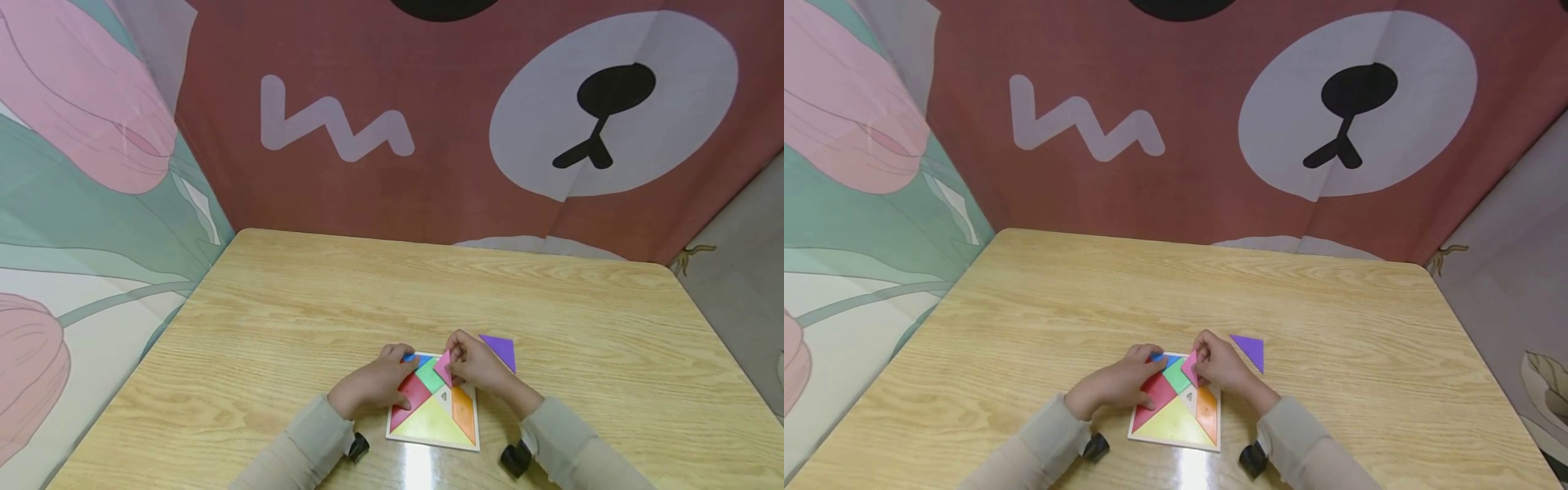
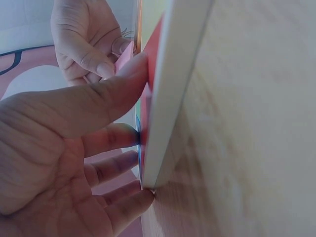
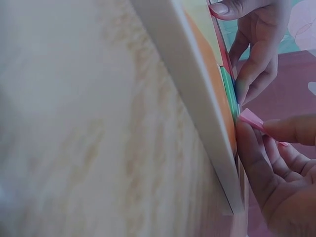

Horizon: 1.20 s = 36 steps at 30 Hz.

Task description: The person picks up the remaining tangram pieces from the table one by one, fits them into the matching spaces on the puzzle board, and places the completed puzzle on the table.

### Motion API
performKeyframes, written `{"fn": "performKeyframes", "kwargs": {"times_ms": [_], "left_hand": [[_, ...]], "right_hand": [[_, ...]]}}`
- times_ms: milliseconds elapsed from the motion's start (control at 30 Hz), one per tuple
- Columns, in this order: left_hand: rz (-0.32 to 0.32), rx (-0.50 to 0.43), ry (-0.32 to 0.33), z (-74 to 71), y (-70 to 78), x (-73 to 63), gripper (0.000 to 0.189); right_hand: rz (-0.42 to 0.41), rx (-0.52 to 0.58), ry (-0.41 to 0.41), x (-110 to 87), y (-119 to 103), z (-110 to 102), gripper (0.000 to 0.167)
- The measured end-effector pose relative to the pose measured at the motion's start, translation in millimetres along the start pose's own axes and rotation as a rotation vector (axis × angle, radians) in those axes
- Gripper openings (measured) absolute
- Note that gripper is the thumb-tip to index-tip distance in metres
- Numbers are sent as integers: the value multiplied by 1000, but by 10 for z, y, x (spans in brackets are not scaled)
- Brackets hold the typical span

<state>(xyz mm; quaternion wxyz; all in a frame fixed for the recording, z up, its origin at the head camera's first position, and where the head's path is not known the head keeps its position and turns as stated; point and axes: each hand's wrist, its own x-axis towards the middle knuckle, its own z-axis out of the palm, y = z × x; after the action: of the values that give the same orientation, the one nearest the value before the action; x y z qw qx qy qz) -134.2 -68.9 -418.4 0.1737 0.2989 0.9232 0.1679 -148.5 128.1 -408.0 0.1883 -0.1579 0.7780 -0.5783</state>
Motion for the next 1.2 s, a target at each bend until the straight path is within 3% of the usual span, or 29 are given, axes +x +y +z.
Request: {"fn": "performKeyframes", "kwargs": {"times_ms": [400,700,967,1200], "left_hand": [[-3,2,5,0,-3,-1,67],[-2,-6,5,7,-3,-9,66],[-6,0,3,-6,11,-8,65],[-11,-2,3,-7,7,-6,65]], "right_hand": [[-8,4,-4,87,318,-26,18],[-15,-21,-4,57,310,-13,16],[-36,-3,-26,-5,172,-1,15],[-43,-40,-35,29,313,-5,17]]}}
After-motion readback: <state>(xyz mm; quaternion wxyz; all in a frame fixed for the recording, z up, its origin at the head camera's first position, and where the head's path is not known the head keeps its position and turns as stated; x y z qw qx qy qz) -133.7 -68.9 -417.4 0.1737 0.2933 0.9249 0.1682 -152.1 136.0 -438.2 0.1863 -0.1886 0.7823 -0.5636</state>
